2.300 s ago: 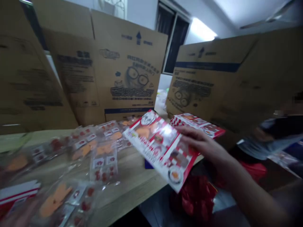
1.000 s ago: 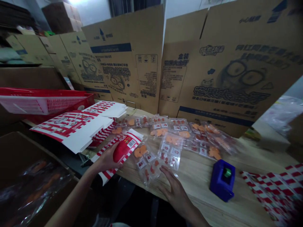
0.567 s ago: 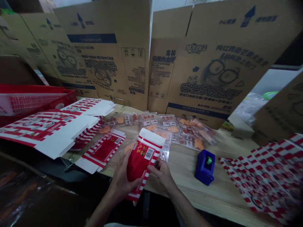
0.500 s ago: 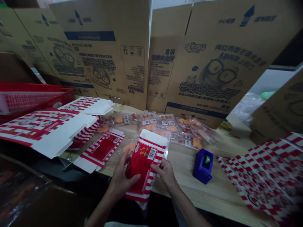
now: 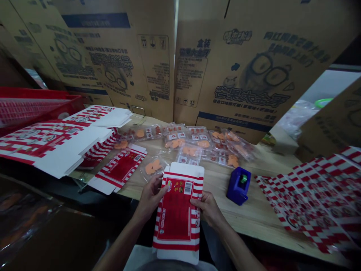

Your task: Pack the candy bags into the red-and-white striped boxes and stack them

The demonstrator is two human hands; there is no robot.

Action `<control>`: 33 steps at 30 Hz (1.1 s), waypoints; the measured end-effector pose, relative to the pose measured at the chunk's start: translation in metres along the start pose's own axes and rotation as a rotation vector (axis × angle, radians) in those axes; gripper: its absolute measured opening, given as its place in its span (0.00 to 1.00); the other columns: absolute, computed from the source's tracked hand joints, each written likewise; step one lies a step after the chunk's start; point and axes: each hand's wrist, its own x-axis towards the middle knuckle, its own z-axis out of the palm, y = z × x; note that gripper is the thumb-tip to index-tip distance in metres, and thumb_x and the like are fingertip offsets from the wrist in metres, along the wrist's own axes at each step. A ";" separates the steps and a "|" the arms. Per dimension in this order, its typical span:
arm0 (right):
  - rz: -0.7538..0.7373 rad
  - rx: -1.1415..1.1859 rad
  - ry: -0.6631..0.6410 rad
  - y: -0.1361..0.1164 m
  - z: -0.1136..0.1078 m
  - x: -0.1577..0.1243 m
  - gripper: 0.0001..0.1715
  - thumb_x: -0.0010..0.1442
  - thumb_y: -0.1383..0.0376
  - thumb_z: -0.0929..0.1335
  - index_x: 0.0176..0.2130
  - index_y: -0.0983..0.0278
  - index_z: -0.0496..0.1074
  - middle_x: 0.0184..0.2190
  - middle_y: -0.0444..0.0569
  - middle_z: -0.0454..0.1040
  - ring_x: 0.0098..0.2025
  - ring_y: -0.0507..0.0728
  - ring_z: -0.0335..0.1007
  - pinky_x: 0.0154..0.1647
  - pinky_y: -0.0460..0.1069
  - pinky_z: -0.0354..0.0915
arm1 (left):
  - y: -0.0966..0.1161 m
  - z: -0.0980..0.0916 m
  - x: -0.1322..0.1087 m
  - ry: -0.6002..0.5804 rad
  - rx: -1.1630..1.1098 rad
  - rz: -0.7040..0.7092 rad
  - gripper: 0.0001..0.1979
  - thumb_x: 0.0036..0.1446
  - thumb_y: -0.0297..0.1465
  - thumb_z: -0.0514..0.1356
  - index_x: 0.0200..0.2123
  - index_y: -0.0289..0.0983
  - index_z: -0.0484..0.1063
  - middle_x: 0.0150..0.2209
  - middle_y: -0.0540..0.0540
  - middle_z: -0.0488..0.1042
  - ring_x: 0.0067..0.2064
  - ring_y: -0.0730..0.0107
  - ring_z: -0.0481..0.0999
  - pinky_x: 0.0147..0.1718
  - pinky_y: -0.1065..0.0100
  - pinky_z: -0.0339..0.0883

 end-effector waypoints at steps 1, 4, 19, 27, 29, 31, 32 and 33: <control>0.016 -0.015 -0.028 0.002 0.000 -0.005 0.19 0.46 0.59 0.77 0.37 0.67 0.77 0.33 0.53 0.80 0.35 0.62 0.78 0.43 0.58 0.71 | -0.004 -0.001 0.002 0.021 -0.029 -0.001 0.25 0.51 0.36 0.66 0.52 0.37 0.67 0.45 0.41 0.78 0.44 0.59 0.78 0.43 0.62 0.72; -0.012 -0.059 -0.064 0.006 -0.001 -0.018 0.23 0.49 0.59 0.76 0.44 0.64 0.74 0.40 0.53 0.79 0.40 0.61 0.77 0.46 0.57 0.70 | -0.021 -0.004 0.003 0.076 -0.057 -0.024 0.28 0.49 0.36 0.68 0.53 0.35 0.67 0.42 0.40 0.79 0.43 0.59 0.79 0.43 0.61 0.73; -0.497 -0.550 0.241 0.008 -0.035 0.010 0.11 0.58 0.58 0.69 0.36 0.60 0.80 0.40 0.52 0.77 0.44 0.60 0.72 0.46 0.54 0.68 | -0.041 -0.004 0.012 0.073 0.206 -0.004 0.13 0.51 0.39 0.65 0.35 0.36 0.80 0.42 0.44 0.79 0.45 0.60 0.76 0.43 0.65 0.70; -0.286 -0.284 0.198 -0.007 -0.035 0.013 0.24 0.47 0.58 0.76 0.45 0.60 0.73 0.31 0.44 0.74 0.30 0.52 0.70 0.33 0.47 0.68 | -0.032 -0.002 0.036 -0.062 0.093 -0.141 0.21 0.42 0.34 0.68 0.42 0.35 0.73 0.32 0.46 0.78 0.33 0.65 0.77 0.31 0.68 0.70; -0.236 -0.309 0.137 -0.010 -0.037 0.014 0.18 0.48 0.58 0.76 0.39 0.62 0.75 0.29 0.44 0.74 0.31 0.53 0.70 0.34 0.47 0.68 | -0.031 -0.004 0.039 -0.168 0.135 -0.178 0.21 0.43 0.36 0.68 0.42 0.33 0.74 0.31 0.44 0.79 0.32 0.63 0.78 0.32 0.66 0.70; -0.235 -0.367 0.131 -0.010 -0.039 0.013 0.13 0.49 0.57 0.75 0.31 0.63 0.76 0.28 0.45 0.75 0.32 0.54 0.70 0.35 0.47 0.67 | -0.031 -0.006 0.038 -0.188 0.240 -0.154 0.16 0.45 0.37 0.66 0.35 0.32 0.77 0.28 0.44 0.79 0.31 0.62 0.78 0.32 0.66 0.70; -0.253 -0.389 0.147 -0.010 -0.040 0.012 0.13 0.49 0.56 0.75 0.29 0.63 0.76 0.28 0.46 0.75 0.32 0.54 0.71 0.35 0.48 0.67 | -0.031 -0.007 0.037 -0.171 0.280 -0.135 0.14 0.46 0.37 0.66 0.32 0.32 0.78 0.28 0.44 0.79 0.32 0.61 0.78 0.33 0.66 0.70; -0.273 -0.402 0.160 -0.009 -0.041 0.010 0.13 0.49 0.55 0.75 0.28 0.63 0.76 0.29 0.47 0.75 0.32 0.54 0.71 0.36 0.48 0.67 | -0.032 -0.007 0.034 -0.148 0.313 -0.113 0.12 0.46 0.36 0.66 0.31 0.33 0.79 0.29 0.45 0.79 0.33 0.61 0.78 0.35 0.65 0.70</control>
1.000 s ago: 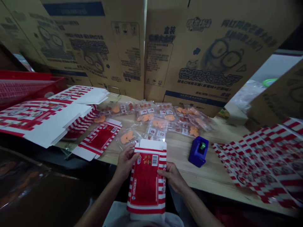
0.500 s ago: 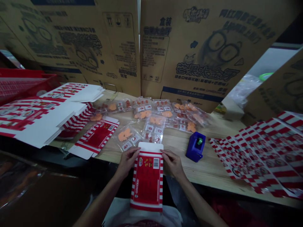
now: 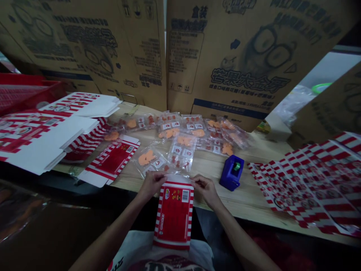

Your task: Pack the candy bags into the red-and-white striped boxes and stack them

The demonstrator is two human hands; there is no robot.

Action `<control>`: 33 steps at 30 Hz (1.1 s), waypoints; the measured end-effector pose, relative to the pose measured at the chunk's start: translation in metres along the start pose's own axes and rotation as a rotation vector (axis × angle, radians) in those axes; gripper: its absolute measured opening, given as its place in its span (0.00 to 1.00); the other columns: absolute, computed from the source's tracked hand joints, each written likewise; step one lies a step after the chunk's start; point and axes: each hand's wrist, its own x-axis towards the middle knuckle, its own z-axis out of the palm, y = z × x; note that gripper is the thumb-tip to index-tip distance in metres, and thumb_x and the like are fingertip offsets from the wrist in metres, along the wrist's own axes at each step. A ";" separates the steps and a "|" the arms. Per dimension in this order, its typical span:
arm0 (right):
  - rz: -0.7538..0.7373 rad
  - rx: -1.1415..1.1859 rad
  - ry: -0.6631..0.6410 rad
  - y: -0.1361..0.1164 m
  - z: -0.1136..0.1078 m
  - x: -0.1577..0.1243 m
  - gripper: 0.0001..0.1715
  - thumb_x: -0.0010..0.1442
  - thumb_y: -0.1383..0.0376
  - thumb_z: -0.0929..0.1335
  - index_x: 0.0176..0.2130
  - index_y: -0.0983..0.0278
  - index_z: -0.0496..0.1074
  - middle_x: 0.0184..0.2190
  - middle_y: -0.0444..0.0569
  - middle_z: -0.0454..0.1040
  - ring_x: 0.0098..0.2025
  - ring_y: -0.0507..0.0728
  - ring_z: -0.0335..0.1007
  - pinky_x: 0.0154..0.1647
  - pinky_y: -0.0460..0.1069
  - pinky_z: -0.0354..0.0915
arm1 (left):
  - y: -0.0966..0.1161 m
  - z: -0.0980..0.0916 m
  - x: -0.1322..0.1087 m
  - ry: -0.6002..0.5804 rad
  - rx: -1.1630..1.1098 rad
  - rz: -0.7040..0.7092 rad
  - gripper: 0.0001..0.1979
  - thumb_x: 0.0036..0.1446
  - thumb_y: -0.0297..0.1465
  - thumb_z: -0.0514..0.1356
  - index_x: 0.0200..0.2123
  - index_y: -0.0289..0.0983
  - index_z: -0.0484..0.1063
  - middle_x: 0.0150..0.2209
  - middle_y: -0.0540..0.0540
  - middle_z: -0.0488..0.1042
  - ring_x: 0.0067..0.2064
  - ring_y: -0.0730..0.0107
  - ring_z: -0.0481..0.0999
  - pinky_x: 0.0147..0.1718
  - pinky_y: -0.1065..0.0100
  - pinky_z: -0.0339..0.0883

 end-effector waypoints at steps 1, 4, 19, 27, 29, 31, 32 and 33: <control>-0.014 -0.004 0.003 0.001 -0.001 -0.002 0.14 0.49 0.55 0.75 0.28 0.63 0.77 0.30 0.48 0.76 0.34 0.55 0.72 0.37 0.49 0.68 | -0.001 0.000 -0.003 0.023 0.038 0.021 0.10 0.46 0.36 0.67 0.31 0.35 0.80 0.30 0.45 0.80 0.35 0.60 0.78 0.37 0.65 0.70; -0.023 0.001 -0.045 0.001 -0.001 -0.008 0.15 0.50 0.53 0.74 0.32 0.62 0.79 0.38 0.52 0.78 0.40 0.58 0.74 0.42 0.51 0.69 | 0.000 0.002 -0.012 0.039 0.199 0.121 0.09 0.49 0.35 0.66 0.33 0.38 0.81 0.36 0.44 0.81 0.39 0.60 0.78 0.42 0.63 0.69; 0.029 -0.133 -0.019 -0.025 -0.001 -0.001 0.10 0.47 0.61 0.75 0.29 0.64 0.77 0.25 0.47 0.78 0.26 0.55 0.72 0.28 0.48 0.68 | 0.037 -0.003 0.002 -0.132 0.323 0.089 0.08 0.44 0.33 0.64 0.27 0.36 0.80 0.23 0.48 0.77 0.24 0.70 0.71 0.25 0.72 0.61; -0.037 -0.165 -0.032 -0.028 0.001 -0.012 0.09 0.54 0.60 0.71 0.29 0.63 0.76 0.27 0.47 0.77 0.30 0.55 0.72 0.32 0.48 0.67 | 0.033 -0.004 -0.004 -0.141 0.335 0.183 0.07 0.49 0.33 0.63 0.24 0.36 0.78 0.27 0.45 0.77 0.31 0.66 0.74 0.30 0.70 0.65; -0.069 -0.144 -0.028 -0.025 0.003 -0.019 0.10 0.54 0.58 0.72 0.31 0.63 0.77 0.33 0.50 0.78 0.35 0.57 0.74 0.37 0.50 0.69 | 0.031 -0.002 -0.010 -0.152 0.310 0.192 0.06 0.49 0.34 0.64 0.27 0.37 0.78 0.30 0.45 0.78 0.34 0.65 0.75 0.33 0.69 0.67; -0.102 -0.127 -0.005 -0.021 0.007 -0.026 0.09 0.54 0.58 0.73 0.31 0.62 0.77 0.36 0.51 0.78 0.39 0.59 0.74 0.41 0.51 0.70 | 0.027 0.001 -0.015 -0.120 0.303 0.209 0.06 0.49 0.33 0.64 0.28 0.37 0.78 0.32 0.44 0.79 0.37 0.62 0.76 0.37 0.67 0.69; -0.116 -0.123 0.012 -0.020 0.009 -0.029 0.09 0.54 0.58 0.72 0.30 0.62 0.77 0.37 0.52 0.77 0.40 0.59 0.74 0.42 0.52 0.70 | 0.024 0.003 -0.017 -0.095 0.306 0.225 0.05 0.49 0.33 0.64 0.27 0.37 0.78 0.33 0.44 0.79 0.37 0.62 0.76 0.39 0.66 0.69; -0.130 -0.122 0.024 -0.018 0.011 -0.032 0.09 0.55 0.59 0.72 0.30 0.62 0.77 0.37 0.52 0.77 0.40 0.59 0.73 0.42 0.52 0.70 | 0.022 0.004 -0.019 -0.067 0.309 0.243 0.05 0.50 0.33 0.63 0.26 0.38 0.77 0.33 0.44 0.79 0.38 0.61 0.77 0.41 0.64 0.69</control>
